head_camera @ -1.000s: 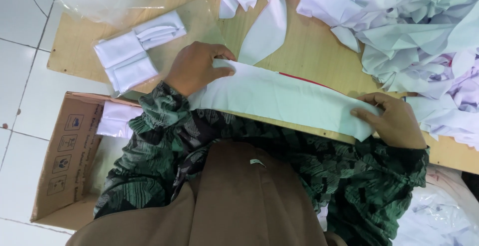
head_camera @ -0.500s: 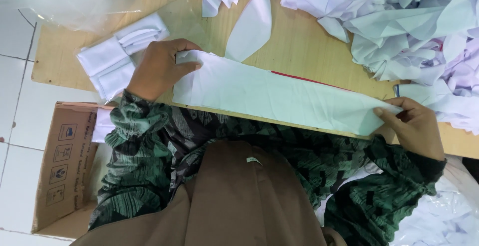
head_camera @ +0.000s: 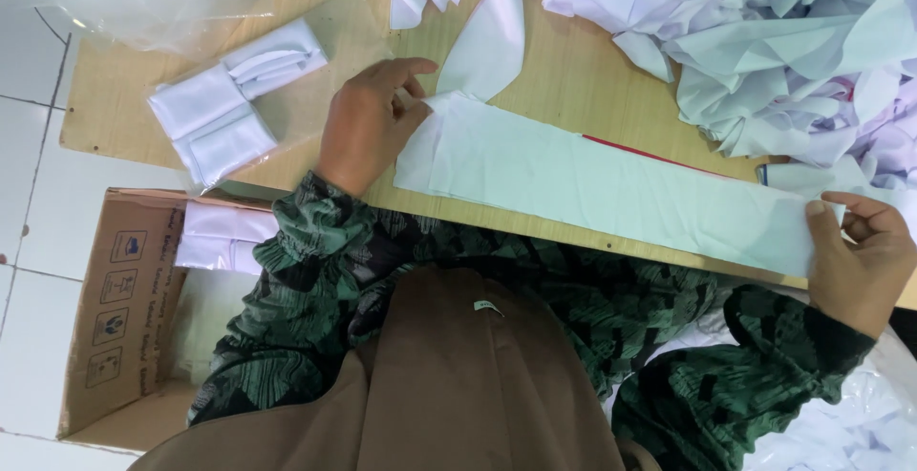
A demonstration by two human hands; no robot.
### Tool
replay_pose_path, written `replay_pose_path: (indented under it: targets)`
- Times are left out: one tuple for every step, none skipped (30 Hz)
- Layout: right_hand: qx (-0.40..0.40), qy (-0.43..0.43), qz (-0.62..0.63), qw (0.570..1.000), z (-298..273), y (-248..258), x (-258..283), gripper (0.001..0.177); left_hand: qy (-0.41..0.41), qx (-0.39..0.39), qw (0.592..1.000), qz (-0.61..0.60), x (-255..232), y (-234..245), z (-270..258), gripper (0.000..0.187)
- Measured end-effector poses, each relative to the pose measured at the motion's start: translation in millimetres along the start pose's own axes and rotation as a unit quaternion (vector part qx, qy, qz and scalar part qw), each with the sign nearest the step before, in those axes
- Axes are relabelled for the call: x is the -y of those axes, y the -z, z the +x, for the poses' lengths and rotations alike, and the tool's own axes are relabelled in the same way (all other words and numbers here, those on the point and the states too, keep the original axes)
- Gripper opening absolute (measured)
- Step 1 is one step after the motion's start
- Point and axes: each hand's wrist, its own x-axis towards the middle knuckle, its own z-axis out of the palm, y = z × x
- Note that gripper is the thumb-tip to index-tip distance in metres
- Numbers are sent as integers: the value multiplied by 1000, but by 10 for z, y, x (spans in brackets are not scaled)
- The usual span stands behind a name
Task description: Folding small white fabric pieces and placing them into plastic bags, then into a cardboard box.
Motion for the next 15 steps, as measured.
replay_pose_path:
  targets:
    - [0,1,0,1000,-6,-14,52,7,0,-1,1000,0,-9,-1,-15,39]
    - [-8,29,-19,999,-18,-27,102,8,-27,-43,999,18,-18,-2,-32,40]
    - [-15,58,-38,997,-30,-40,153,10,-55,-85,994,37,-27,-3,-51,41]
    - [-15,58,-39,997,-25,-106,290,10,-54,-86,994,37,-103,-3,-65,41]
    - [4,73,-28,997,-21,-173,427,12,-46,-75,995,-37,-179,-1,-80,33]
    - [22,87,-17,996,-15,-244,567,14,-37,-64,991,-110,-254,5,-96,26]
    - [23,89,-17,996,-61,-340,859,14,-37,-65,991,-110,-317,-14,-110,26]
    - [50,87,-4,995,-106,-439,1152,14,11,-10,986,-168,-379,-31,-128,30]
    - [78,85,9,993,-155,-537,1446,15,58,46,971,-226,-441,-47,-145,40]
    - [79,87,9,993,-200,-650,1627,15,59,44,971,-225,-487,-66,-146,40]
    - [119,90,63,987,-246,-762,1808,15,91,74,960,-254,-533,-84,-145,50]
    - [159,93,116,976,-292,-874,1991,16,123,104,946,-283,-578,-102,-142,60]
    - [160,95,116,976,-345,-955,2087,16,123,102,946,-283,-589,-107,-139,60]
    - [235,109,200,945,-395,-1036,2184,27,152,119,940,-281,-599,-113,-124,66]
    - [308,122,282,901,-444,-1118,2281,38,180,137,933,-280,-606,-119,-108,71]
